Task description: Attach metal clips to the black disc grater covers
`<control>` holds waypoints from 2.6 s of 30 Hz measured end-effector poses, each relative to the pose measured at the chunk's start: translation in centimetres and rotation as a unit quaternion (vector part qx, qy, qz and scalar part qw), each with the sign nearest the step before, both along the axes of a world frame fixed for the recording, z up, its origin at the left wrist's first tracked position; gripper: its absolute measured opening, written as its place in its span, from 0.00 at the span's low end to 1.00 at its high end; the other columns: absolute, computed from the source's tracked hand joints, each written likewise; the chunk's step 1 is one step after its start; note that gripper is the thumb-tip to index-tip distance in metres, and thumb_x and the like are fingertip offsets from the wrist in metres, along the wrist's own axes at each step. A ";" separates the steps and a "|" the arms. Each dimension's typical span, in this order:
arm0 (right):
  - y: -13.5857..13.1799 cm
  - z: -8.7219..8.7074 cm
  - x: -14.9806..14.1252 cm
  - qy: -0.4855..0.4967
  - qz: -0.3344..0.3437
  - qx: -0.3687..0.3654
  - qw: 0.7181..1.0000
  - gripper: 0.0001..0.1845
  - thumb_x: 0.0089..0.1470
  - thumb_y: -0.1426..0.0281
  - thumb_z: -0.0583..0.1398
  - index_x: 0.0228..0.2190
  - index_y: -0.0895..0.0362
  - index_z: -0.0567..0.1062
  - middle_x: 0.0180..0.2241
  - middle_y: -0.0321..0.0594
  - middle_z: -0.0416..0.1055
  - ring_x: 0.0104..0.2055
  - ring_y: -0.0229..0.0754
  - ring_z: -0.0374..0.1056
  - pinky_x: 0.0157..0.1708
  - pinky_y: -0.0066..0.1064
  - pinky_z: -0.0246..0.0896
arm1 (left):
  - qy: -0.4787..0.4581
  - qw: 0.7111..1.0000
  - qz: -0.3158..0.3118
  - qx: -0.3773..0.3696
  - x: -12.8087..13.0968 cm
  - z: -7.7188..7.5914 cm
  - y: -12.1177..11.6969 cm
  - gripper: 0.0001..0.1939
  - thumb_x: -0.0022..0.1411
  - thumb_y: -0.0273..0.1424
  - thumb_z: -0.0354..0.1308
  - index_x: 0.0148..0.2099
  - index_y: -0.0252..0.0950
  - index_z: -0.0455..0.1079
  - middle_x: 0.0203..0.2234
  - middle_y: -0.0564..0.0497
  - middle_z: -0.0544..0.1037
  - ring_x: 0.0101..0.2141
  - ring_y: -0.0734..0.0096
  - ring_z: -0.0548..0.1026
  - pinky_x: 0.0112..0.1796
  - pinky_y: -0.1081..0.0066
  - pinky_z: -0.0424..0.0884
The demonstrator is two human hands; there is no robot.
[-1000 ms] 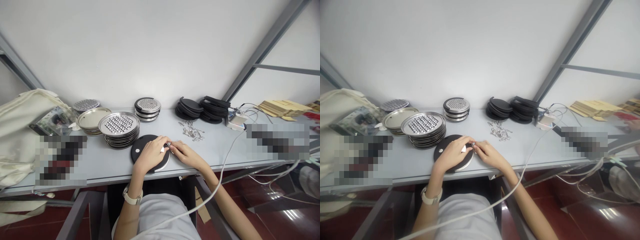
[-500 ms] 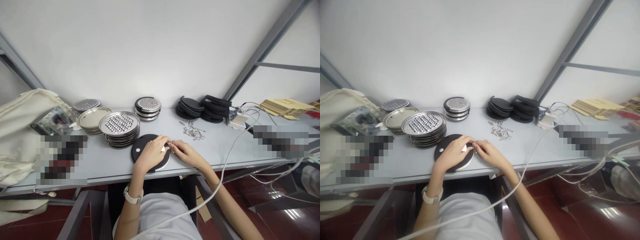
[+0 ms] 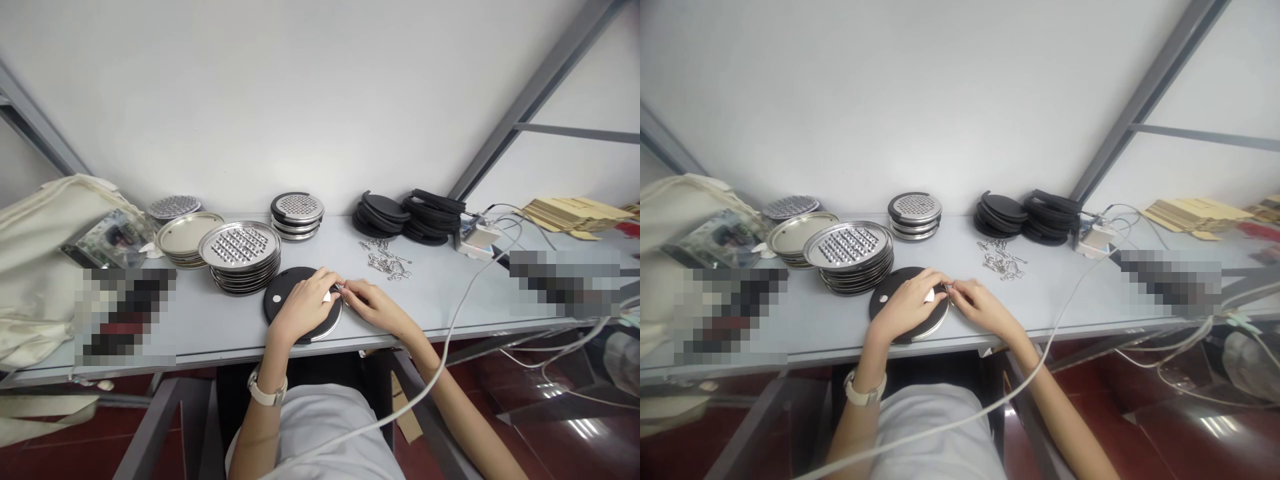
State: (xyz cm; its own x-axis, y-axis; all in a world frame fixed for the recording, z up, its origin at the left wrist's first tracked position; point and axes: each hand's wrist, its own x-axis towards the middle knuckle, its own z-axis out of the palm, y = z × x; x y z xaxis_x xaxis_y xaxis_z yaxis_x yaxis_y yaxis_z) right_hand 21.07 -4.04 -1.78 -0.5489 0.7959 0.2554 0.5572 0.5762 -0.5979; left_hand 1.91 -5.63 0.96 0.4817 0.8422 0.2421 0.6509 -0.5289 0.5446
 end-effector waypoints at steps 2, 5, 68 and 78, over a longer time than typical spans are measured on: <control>0.0 -0.2 0.0 -0.002 0.000 0.009 1.000 0.17 0.66 0.63 0.48 0.28 0.56 0.67 0.25 0.34 0.65 0.28 0.39 0.61 0.37 0.31 0.56 | 0.002 1.000 0.007 0.000 0.0 0.0 0.0 0.12 0.66 0.30 0.50 0.51 0.42 0.64 0.47 0.51 0.70 0.44 0.65 0.73 0.46 0.65 0.68; 0.1 -0.4 0.1 -0.005 0.002 0.017 1.000 0.16 0.66 0.64 0.48 0.28 0.56 0.66 0.24 0.34 0.63 0.28 0.38 0.59 0.37 0.31 0.56 | 0.004 1.000 0.012 -0.002 0.0 0.0 -0.1 0.13 0.66 0.31 0.50 0.53 0.43 0.63 0.48 0.50 0.69 0.44 0.64 0.73 0.46 0.65 0.68; -0.1 0.0 0.1 0.025 -0.047 -0.029 0.998 0.16 0.65 0.65 0.47 0.25 0.55 0.60 0.22 0.32 0.58 0.27 0.37 0.57 0.29 0.28 0.54 | -0.040 0.999 0.034 0.002 0.0 -0.4 0.2 0.17 0.62 0.26 0.56 0.54 0.42 0.67 0.45 0.52 0.76 0.45 0.65 0.74 0.48 0.65 0.67; -0.1 0.0 -0.5 -0.014 -0.029 0.029 0.999 0.15 0.65 0.67 0.48 0.28 0.56 0.66 0.24 0.36 0.66 0.28 0.39 0.61 0.34 0.32 0.56 | -0.018 0.999 0.041 -0.005 0.0 0.0 0.0 0.16 0.64 0.29 0.54 0.54 0.43 0.65 0.48 0.51 0.72 0.45 0.64 0.74 0.46 0.65 0.68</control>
